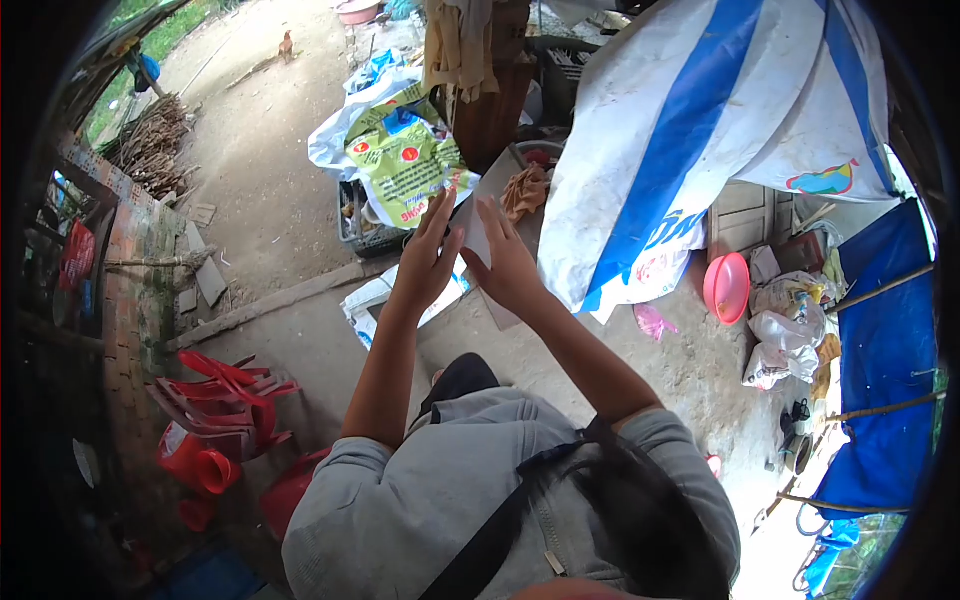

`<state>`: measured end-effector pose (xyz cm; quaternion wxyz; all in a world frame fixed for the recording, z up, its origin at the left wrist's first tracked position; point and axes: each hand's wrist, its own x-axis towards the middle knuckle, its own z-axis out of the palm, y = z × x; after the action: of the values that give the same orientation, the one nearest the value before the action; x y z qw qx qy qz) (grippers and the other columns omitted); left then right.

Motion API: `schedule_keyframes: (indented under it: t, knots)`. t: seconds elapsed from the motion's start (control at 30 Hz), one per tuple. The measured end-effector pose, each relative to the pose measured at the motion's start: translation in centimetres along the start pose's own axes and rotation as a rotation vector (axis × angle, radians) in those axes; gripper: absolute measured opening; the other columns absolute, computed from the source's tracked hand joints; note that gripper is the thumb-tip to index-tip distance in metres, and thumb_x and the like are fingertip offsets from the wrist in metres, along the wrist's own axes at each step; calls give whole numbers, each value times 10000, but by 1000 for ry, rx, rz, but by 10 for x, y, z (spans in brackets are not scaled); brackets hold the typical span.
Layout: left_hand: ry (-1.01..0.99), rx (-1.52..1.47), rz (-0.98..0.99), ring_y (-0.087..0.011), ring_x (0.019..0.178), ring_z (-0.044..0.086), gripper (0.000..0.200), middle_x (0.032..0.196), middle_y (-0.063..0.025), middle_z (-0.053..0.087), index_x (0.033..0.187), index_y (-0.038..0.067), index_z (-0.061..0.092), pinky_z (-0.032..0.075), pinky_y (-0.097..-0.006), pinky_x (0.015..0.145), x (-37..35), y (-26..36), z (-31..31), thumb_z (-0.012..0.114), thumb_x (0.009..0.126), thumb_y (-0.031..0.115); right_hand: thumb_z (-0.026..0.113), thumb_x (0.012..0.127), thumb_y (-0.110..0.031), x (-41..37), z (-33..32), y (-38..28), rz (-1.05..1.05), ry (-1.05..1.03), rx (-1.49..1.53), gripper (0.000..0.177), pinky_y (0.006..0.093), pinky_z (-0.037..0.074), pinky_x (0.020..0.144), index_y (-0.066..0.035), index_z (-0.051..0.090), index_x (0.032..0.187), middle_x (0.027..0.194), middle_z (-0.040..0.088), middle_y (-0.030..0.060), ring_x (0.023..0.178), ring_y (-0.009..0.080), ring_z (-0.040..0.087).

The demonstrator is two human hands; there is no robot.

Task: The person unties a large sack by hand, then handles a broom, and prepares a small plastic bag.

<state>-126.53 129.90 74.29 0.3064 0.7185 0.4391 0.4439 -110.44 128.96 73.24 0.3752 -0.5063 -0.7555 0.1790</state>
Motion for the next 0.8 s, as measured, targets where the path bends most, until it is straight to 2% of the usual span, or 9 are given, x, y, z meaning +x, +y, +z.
schedule_keyframes:
  t: [0.07,0.17,0.27,0.33,0.43,0.53,0.63,0.73,0.8]
  knots:
    - [-26,25,33,-339,1383,278,488,1473,-208,319,1422,53,349,302,-380,1081,2,6,12,463,974,211,623,858,-252,-13,-16,2,13,2,-62,721,464,342,1049,-37,256,1440,1475,269,239,1332,448,305]
    - [-131,-97,129,-336,1387,270,495,1468,-212,325,1420,46,347,273,-388,1098,12,15,32,479,968,198,615,852,-323,-34,-32,13,174,-36,-262,847,538,262,1084,-80,115,1492,1542,102,193,1400,437,140]
    - [-258,-32,241,-339,1383,278,502,1470,-214,319,1420,44,345,277,-388,1095,36,18,56,487,963,196,649,836,-320,-45,-47,20,354,2,-387,870,564,296,1056,-86,124,1489,1541,108,198,1389,463,145]
    - [-347,-90,290,-352,1369,297,513,1479,-188,316,1425,67,344,288,-390,1088,55,26,73,500,958,213,640,835,-351,-49,-56,31,495,4,-468,917,602,271,1053,-98,59,1498,1553,62,177,1399,464,93]
    - [-492,-143,364,-359,1369,293,505,1477,-184,320,1418,81,356,299,-412,1081,82,40,98,505,956,219,640,835,-355,-55,-77,27,610,122,-536,924,608,259,1057,-100,51,1500,1553,68,172,1406,455,75]
    - [-581,-47,581,-371,1378,266,529,1485,-182,306,1432,96,336,283,-443,1092,99,54,122,503,959,266,638,839,-345,-68,-94,9,754,273,-604,907,611,235,1065,-88,71,1499,1556,77,159,1413,436,69]
    - [-743,-205,627,-369,1388,241,547,1487,-194,293,1438,88,321,272,-437,1101,101,64,150,498,962,293,656,808,-328,-100,-97,11,884,473,-724,905,628,201,1067,-73,122,1493,1555,111,147,1414,428,100]
    - [-902,-286,655,-374,1388,237,554,1488,-197,290,1438,77,317,263,-435,1106,89,72,176,490,966,311,658,813,-345,-140,-87,3,1194,471,-701,922,616,188,1077,-93,95,1499,1563,84,134,1420,421,66]
    - [-1014,-313,712,-379,1385,243,559,1483,-206,293,1435,65,317,250,-429,1112,77,79,197,485,966,318,664,807,-344,-166,-81,-13,1304,522,-727,931,614,185,1079,-94,93,1499,1565,78,128,1422,417,62]
